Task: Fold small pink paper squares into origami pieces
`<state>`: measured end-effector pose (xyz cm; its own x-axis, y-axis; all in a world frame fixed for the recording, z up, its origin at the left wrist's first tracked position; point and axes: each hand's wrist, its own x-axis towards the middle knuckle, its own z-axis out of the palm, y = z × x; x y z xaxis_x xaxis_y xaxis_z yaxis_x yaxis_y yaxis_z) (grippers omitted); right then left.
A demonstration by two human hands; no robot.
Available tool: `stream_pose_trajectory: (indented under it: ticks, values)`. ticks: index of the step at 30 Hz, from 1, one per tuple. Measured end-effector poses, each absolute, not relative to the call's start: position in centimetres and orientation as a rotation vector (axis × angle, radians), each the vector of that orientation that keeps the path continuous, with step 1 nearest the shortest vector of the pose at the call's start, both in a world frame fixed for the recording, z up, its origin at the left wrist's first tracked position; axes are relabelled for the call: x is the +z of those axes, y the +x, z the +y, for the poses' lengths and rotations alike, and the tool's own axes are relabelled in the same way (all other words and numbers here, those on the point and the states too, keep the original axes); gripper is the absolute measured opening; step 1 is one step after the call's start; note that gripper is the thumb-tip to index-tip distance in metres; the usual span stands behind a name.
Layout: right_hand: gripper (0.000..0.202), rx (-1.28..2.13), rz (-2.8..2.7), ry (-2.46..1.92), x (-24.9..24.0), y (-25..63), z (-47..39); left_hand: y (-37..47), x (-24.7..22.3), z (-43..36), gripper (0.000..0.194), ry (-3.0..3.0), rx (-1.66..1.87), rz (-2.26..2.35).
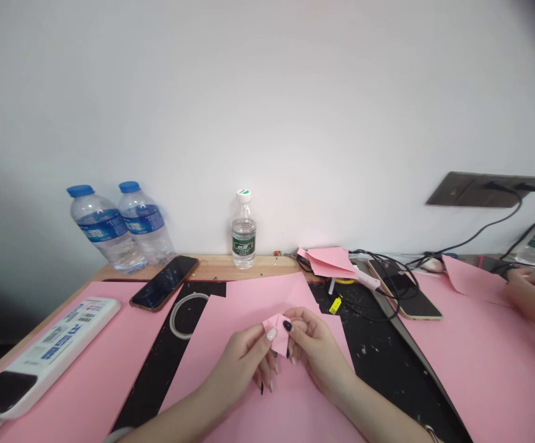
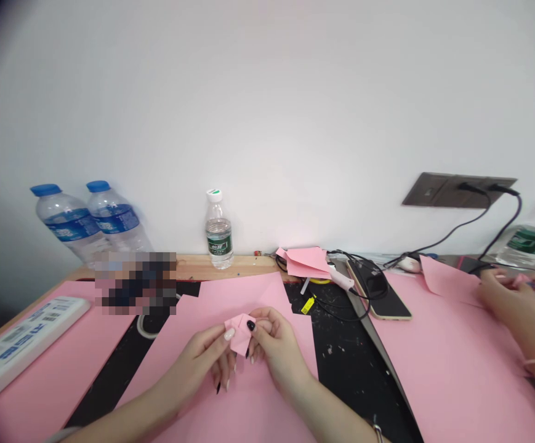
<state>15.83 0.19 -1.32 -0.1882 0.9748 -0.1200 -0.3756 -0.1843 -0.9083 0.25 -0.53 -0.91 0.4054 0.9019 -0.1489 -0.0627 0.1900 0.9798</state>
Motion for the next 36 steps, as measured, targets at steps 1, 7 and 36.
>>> stream_pose_trajectory:
  ticks: [1, 7, 36]
  values:
    - [0.022, 1.602, -0.945, -0.930, -1.35, 15.85, 0.18, 0.28, -0.91, -0.51, 0.040, 1.177, 0.819, 0.922]
    - [0.021, 1.590, -0.983, -0.919, -1.16, 15.85, 0.11, 0.32, -0.83, -0.46, 0.043, 1.149, 0.701, 0.939]
    - [0.030, 1.646, -0.942, -0.981, -0.42, 15.75, 0.13, 0.10, -1.07, -0.88, 0.028, 1.109, 0.794, 0.969]
